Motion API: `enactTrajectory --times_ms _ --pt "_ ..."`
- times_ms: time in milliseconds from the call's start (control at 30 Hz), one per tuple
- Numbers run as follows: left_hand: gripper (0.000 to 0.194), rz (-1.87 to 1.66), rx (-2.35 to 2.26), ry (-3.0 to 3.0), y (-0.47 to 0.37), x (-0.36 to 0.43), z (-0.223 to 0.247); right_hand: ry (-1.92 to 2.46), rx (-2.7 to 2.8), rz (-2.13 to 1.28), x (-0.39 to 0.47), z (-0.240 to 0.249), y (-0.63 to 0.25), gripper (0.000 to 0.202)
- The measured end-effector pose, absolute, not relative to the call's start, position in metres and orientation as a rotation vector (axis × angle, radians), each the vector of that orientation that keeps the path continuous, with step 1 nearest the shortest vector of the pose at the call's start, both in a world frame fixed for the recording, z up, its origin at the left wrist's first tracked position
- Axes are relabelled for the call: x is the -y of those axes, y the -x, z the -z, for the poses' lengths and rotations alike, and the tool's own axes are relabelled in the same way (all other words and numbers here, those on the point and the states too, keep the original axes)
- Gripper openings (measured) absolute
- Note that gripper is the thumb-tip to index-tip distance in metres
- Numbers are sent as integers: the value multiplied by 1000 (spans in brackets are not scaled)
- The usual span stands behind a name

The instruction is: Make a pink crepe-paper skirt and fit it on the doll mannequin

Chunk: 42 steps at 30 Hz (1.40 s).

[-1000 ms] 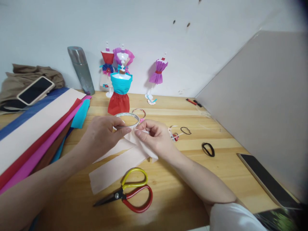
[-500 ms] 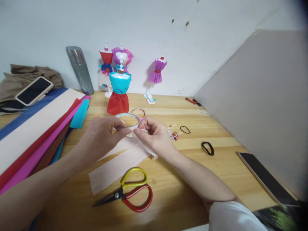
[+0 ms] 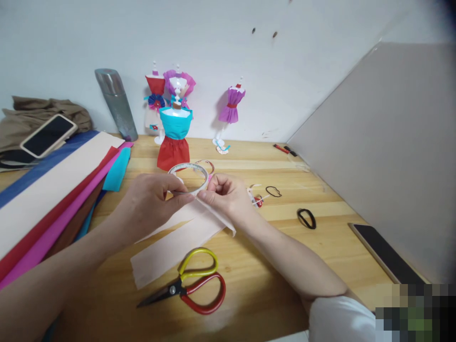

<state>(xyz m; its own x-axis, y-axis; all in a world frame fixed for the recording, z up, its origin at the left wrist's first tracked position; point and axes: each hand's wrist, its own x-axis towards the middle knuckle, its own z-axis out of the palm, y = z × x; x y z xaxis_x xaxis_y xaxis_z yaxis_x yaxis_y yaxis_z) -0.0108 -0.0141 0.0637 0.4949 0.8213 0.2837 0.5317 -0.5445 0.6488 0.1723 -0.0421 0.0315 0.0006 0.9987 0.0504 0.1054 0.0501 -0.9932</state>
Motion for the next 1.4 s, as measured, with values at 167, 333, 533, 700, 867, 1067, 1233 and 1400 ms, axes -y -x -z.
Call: enactTrajectory --times_ms 167,333,533,700,867,1067,1233,1400 --pt "26 -714 -1080 -2197 12 6 -66 1273 1395 -1005 36 -29 -177 37" --pt "27 -685 -1074 -2127 14 0 -64 1257 1556 -923 36 -31 -184 28" --pt "32 -701 -1100 -2103 17 -4 -62 1248 1576 -977 37 -36 -190 18" --pt "28 -710 -1094 -2124 17 -3 -63 1231 1613 -949 37 -35 -189 15" --pt "29 -696 -1115 -2127 17 -2 -64 1173 1657 -910 39 -34 -189 13" --pt "28 -713 -1129 -2130 16 -2 -62 1219 1673 -882 38 -32 -191 13" --pt "31 -689 -1125 -2130 15 -1 -64 1116 1663 -916 38 -32 -190 11" --pt "30 -670 -1102 -2121 15 0 -66 1074 1654 -878 38 -32 -190 10"
